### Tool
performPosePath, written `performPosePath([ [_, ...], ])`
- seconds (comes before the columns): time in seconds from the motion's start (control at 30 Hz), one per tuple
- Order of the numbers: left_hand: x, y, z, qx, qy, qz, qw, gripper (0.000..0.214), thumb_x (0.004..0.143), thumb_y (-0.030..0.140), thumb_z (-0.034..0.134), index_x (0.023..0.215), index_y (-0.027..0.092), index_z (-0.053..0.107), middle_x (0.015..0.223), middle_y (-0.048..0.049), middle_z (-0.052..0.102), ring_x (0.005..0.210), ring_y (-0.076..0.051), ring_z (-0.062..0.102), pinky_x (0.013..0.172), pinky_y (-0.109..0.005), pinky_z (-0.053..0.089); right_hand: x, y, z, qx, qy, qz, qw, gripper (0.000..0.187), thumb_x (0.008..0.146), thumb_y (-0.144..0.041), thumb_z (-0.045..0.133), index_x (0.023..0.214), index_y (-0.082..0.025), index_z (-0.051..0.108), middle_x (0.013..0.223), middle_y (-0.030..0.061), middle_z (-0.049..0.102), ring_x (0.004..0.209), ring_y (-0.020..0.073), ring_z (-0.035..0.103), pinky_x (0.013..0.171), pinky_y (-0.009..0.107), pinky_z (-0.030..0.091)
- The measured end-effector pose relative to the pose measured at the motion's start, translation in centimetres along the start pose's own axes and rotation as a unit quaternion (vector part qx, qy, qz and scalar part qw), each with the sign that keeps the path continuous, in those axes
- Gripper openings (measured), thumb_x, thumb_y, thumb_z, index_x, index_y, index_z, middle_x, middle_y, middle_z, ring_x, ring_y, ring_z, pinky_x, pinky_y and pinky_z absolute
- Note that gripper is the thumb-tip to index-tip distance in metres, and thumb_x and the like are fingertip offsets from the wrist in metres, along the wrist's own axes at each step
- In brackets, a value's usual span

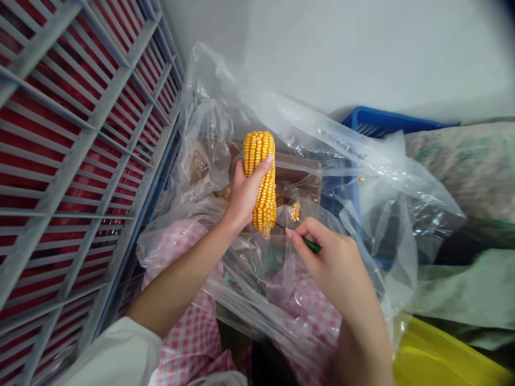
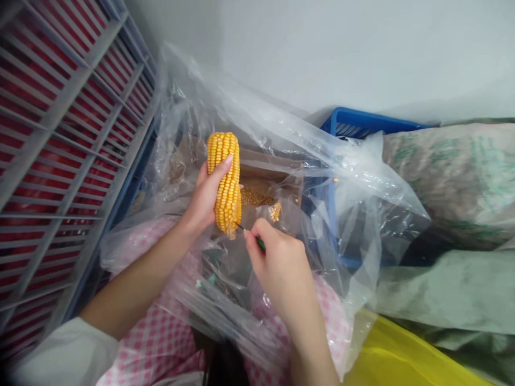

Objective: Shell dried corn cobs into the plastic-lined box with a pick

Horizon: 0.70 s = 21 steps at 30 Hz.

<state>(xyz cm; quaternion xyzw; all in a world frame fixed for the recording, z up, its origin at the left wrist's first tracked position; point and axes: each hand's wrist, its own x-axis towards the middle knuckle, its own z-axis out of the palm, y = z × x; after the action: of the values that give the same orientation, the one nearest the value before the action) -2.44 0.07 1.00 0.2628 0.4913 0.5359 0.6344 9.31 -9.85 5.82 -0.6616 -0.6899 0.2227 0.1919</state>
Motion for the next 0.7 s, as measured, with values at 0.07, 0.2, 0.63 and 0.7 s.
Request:
performPosePath([
  [0.07,0.0,0.0,0.1,-0.005,-0.003,0.000,1.000,0.034,0.064,0.041,0.068,0.089,0.022,0.055,0.081,-0.0001,0.056,0.075,-0.013,0.058,0.064,-0.023,0.048,-0.1,0.1,-0.1,0.003,0.001,0.006,1.000,0.021,0.083,-0.026,0.048,0.063,-0.020,0.044,0.046,-0.0079,0.039,0.040,0.0058,0.034,0.044,0.017,0.027],
  [0.2,0.0,-0.1,0.2,-0.006,-0.004,-0.002,1.000,0.035,0.063,0.041,0.068,0.090,0.022,0.055,0.081,-0.0001,0.056,0.072,-0.012,0.057,0.062,-0.023,0.048,-0.1,0.2,-0.1,0.003,-0.003,0.014,1.000,0.021,0.083,-0.026,0.048,0.063,-0.020,0.044,0.046,-0.0079,0.039,0.040,0.0058,0.034,0.043,0.017,0.027],
  [0.63,0.7,-0.7,-0.4,0.004,0.024,-0.052,0.998,0.041,0.062,0.047,0.067,0.090,0.023,0.050,0.078,0.0004,0.056,0.069,-0.013,0.058,0.060,-0.023,0.047,0.9,0.3,1.6,-0.006,0.014,-0.001,1.000,0.020,0.082,-0.024,0.046,0.063,-0.020,0.043,0.049,-0.0063,0.045,0.041,0.0070,0.038,0.046,0.019,0.027],
  [0.7,1.0,-0.7,-0.5,0.003,0.042,-0.030,0.999,0.043,0.061,0.046,0.068,0.091,0.023,0.048,0.081,0.0005,0.057,0.070,-0.012,0.058,0.062,-0.022,0.047,0.8,-0.1,2.7,-0.039,0.045,0.009,0.998,0.019,0.083,-0.022,0.043,0.064,-0.020,0.044,0.050,-0.0046,0.047,0.041,0.0083,0.041,0.046,0.021,0.026],
])
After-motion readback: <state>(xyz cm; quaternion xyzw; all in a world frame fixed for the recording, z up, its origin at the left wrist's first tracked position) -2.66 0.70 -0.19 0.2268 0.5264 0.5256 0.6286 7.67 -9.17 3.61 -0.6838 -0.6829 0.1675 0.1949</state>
